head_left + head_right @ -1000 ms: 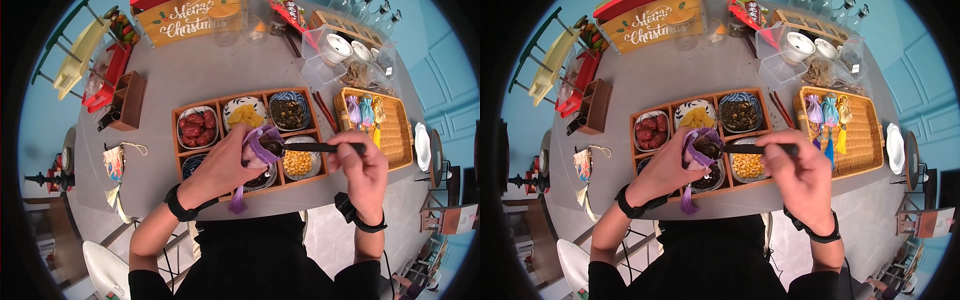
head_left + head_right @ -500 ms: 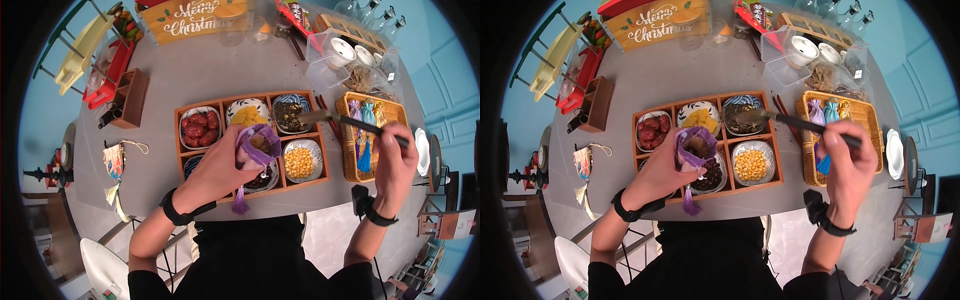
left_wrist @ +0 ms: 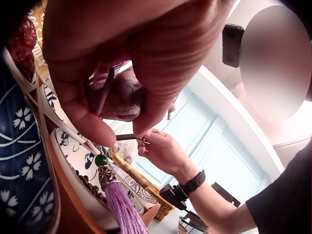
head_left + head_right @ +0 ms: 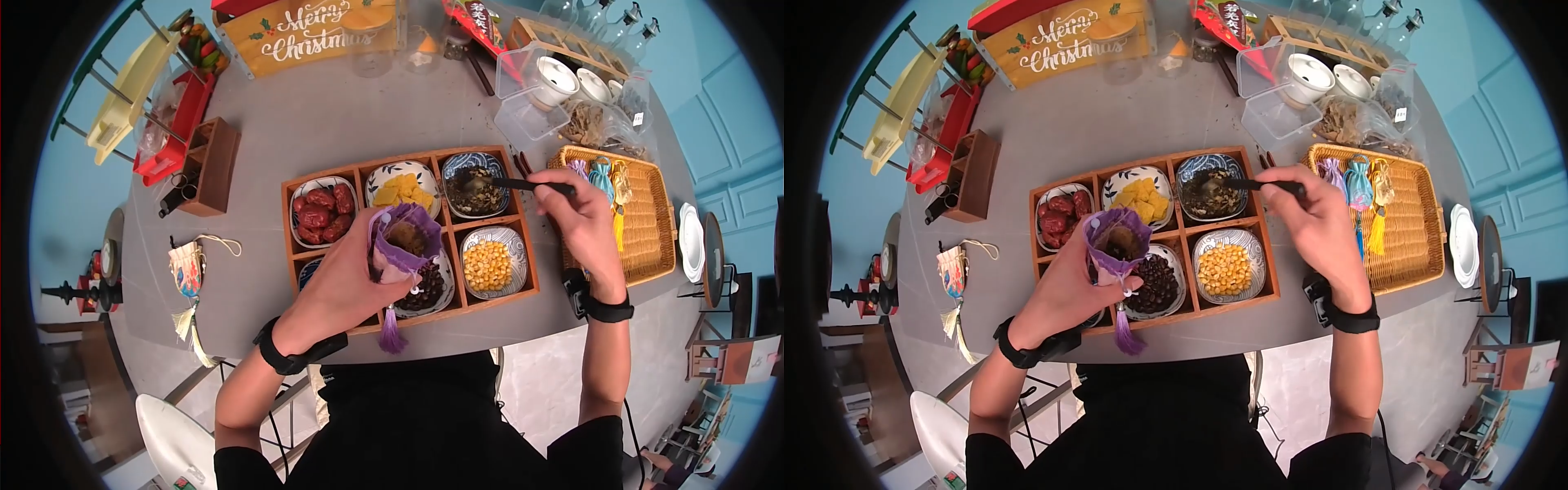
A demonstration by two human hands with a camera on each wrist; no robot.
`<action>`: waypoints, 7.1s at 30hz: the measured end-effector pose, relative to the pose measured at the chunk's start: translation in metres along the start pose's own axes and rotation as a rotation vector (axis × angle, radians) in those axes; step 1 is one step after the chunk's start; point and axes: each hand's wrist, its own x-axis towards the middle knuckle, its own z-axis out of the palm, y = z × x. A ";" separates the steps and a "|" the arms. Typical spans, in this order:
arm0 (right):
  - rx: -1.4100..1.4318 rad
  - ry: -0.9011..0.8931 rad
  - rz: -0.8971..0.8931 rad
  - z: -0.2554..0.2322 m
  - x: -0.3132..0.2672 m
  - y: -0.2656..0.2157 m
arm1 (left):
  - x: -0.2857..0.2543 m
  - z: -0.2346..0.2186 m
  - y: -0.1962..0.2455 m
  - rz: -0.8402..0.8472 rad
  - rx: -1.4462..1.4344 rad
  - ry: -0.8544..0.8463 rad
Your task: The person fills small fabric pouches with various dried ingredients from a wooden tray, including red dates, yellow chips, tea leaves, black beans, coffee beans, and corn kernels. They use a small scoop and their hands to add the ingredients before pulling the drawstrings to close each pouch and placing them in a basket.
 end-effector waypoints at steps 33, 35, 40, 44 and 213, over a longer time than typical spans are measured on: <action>0.328 0.311 0.323 0.020 -0.006 0.029 | -0.002 0.003 -0.001 -0.079 -0.029 -0.089; 0.329 0.280 0.324 0.019 -0.005 0.030 | -0.003 0.004 0.001 -0.062 0.006 -0.070; 0.400 0.293 0.342 0.013 -0.007 0.037 | -0.004 0.000 0.004 -0.078 0.001 -0.078; 0.441 0.339 0.324 0.009 -0.012 0.038 | -0.003 0.000 0.006 -0.084 0.000 -0.065; 0.382 0.286 0.305 0.016 -0.007 0.032 | -0.008 -0.004 -0.004 -0.016 -0.083 0.025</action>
